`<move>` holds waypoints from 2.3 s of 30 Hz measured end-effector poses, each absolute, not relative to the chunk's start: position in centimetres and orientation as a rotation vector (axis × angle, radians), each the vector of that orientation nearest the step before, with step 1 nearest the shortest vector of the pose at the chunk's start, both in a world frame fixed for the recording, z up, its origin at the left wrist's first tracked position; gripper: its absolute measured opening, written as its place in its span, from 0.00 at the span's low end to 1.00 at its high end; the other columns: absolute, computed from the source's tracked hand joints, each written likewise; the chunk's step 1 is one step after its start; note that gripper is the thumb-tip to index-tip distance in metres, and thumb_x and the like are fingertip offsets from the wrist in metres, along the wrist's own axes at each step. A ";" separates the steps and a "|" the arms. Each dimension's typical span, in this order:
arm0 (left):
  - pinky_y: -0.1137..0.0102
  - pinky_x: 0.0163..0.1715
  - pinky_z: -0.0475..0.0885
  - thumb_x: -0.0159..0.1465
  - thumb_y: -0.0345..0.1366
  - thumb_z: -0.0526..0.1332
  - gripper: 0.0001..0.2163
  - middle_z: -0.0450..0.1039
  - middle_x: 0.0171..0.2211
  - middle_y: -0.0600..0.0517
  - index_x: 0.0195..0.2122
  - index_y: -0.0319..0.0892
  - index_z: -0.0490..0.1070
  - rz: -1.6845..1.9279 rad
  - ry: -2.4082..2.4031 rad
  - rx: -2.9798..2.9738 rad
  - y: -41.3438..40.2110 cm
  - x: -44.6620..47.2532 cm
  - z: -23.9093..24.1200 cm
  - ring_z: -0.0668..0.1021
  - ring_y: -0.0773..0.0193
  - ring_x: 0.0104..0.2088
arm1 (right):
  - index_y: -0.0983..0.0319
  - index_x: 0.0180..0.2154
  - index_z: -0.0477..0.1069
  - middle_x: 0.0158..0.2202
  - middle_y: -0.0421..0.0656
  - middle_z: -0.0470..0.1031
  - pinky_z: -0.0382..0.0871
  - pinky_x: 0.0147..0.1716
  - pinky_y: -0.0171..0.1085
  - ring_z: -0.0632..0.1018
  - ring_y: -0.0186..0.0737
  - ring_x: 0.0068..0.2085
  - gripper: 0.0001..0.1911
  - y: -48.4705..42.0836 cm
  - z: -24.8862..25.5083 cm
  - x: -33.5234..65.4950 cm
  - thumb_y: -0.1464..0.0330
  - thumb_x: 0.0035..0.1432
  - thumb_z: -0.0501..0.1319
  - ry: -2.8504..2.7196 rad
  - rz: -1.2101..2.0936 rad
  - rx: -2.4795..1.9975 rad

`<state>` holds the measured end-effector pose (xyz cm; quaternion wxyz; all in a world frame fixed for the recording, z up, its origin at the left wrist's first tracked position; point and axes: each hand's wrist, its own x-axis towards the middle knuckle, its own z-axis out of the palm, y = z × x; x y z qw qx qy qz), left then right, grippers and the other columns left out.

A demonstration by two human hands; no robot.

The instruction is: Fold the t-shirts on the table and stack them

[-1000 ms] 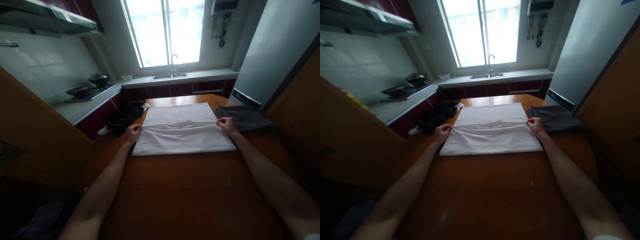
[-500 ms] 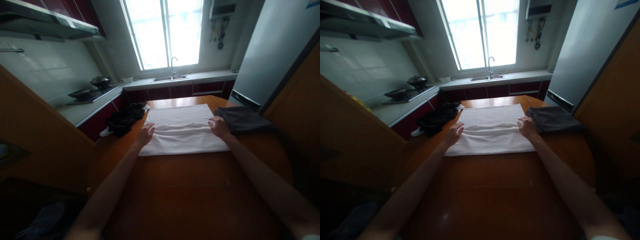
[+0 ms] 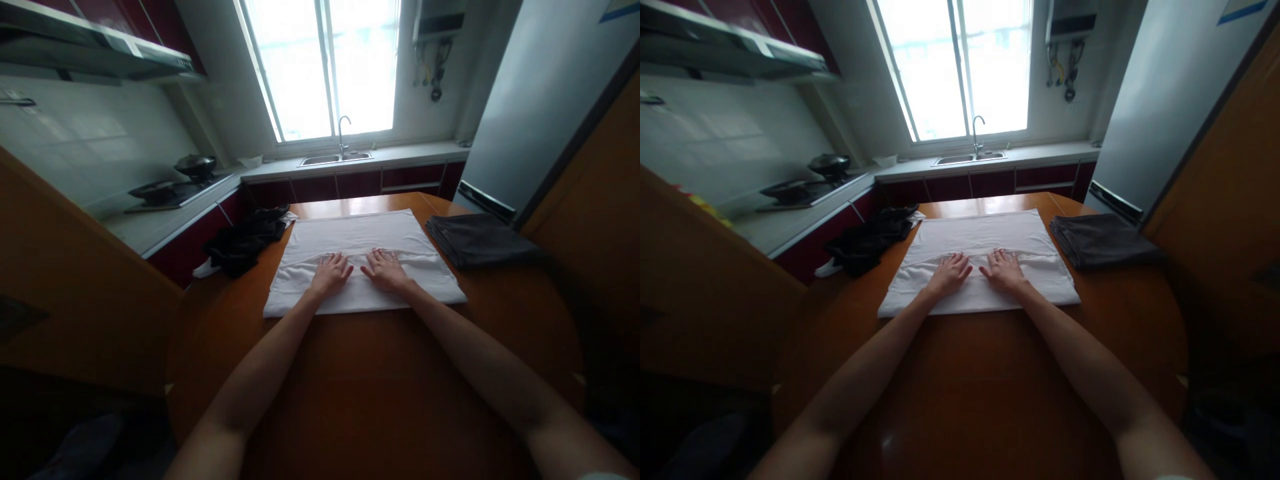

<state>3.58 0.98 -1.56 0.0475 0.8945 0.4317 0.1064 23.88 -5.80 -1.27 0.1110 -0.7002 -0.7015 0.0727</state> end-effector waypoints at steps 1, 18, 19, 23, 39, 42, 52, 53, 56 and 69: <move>0.41 0.67 0.49 0.74 0.53 0.45 0.28 0.53 0.72 0.41 0.68 0.45 0.62 0.323 1.330 2.733 0.9 3.6 -1.6 0.55 0.43 0.72 | 0.65 0.71 0.54 0.74 0.55 0.46 0.37 0.69 0.60 0.48 0.53 0.74 0.36 -5.8 -1.3 23.9 0.50 0.72 0.42 -2.040 0.194 -2.068; 0.39 0.67 0.46 0.73 0.57 0.43 0.31 0.45 0.74 0.45 0.73 0.50 0.53 0.168 1.373 2.712 0.6 3.7 -1.4 0.50 0.40 0.73 | 0.66 0.72 0.49 0.74 0.56 0.46 0.39 0.69 0.57 0.48 0.52 0.74 0.37 -6.5 -1.7 25.9 0.51 0.73 0.40 -1.894 0.204 -2.189; 0.39 0.67 0.46 0.73 0.57 0.43 0.31 0.45 0.74 0.45 0.73 0.50 0.53 0.157 1.379 2.715 0.5 3.8 -1.3 0.50 0.40 0.73 | 0.66 0.72 0.49 0.74 0.55 0.45 0.39 0.69 0.56 0.48 0.51 0.74 0.37 -6.5 -1.9 26.6 0.50 0.73 0.39 -1.895 0.235 -2.204; 0.41 0.68 0.46 0.73 0.56 0.43 0.31 0.44 0.74 0.47 0.73 0.50 0.53 0.121 1.404 2.710 0.4 3.9 -1.0 0.50 0.42 0.73 | 0.64 0.72 0.49 0.75 0.53 0.41 0.37 0.70 0.57 0.45 0.49 0.74 0.36 -6.5 -2.4 29.6 0.50 0.73 0.38 -1.860 0.280 -2.287; 0.47 0.67 0.56 0.73 0.50 0.48 0.28 0.55 0.71 0.37 0.67 0.36 0.63 0.324 1.557 2.710 -1.0 3.8 -1.6 0.58 0.44 0.70 | 0.68 0.61 0.67 0.67 0.59 0.63 0.50 0.65 0.58 0.62 0.55 0.67 0.29 -7.5 -2.4 27.6 0.55 0.72 0.45 -1.726 0.009 -2.273; 0.47 0.67 0.55 0.73 0.49 0.49 0.27 0.57 0.70 0.39 0.66 0.37 0.64 0.374 1.561 2.726 -1.0 3.9 -1.4 0.59 0.45 0.70 | 0.67 0.63 0.64 0.69 0.58 0.61 0.49 0.66 0.59 0.59 0.56 0.69 0.30 -7.6 -2.5 27.4 0.55 0.72 0.44 -1.692 -0.010 -2.285; 0.43 0.68 0.50 0.73 0.54 0.45 0.30 0.51 0.72 0.41 0.70 0.42 0.58 0.283 1.508 2.690 -0.8 3.6 -2.1 0.54 0.43 0.72 | 0.67 0.72 0.49 0.75 0.52 0.45 0.40 0.70 0.57 0.48 0.51 0.74 0.37 -7.1 -2.4 25.8 0.52 0.72 0.40 -1.931 0.172 -2.236; 0.43 0.68 0.50 0.73 0.54 0.45 0.30 0.51 0.72 0.41 0.70 0.42 0.58 0.292 1.499 2.684 -0.7 3.6 -2.1 0.54 0.43 0.72 | 0.67 0.72 0.48 0.75 0.52 0.44 0.40 0.70 0.57 0.49 0.50 0.74 0.38 -7.1 -2.4 26.0 0.52 0.72 0.40 -1.936 0.178 -2.236; 0.42 0.68 0.48 0.73 0.53 0.47 0.30 0.51 0.72 0.40 0.69 0.41 0.60 0.339 1.446 2.612 -0.2 3.5 -1.9 0.53 0.43 0.72 | 0.68 0.72 0.48 0.75 0.52 0.44 0.40 0.70 0.56 0.48 0.51 0.74 0.38 -7.1 -2.6 26.8 0.52 0.71 0.39 -1.930 0.168 -2.249; 0.48 0.68 0.52 0.73 0.47 0.48 0.27 0.55 0.71 0.39 0.68 0.38 0.62 0.294 1.491 2.615 2.3 -8.7 -0.9 0.56 0.45 0.72 | 0.67 0.71 0.53 0.74 0.53 0.47 0.44 0.70 0.52 0.50 0.49 0.74 0.35 -10.4 -2.8 35.2 0.54 0.72 0.42 -2.024 0.128 -2.213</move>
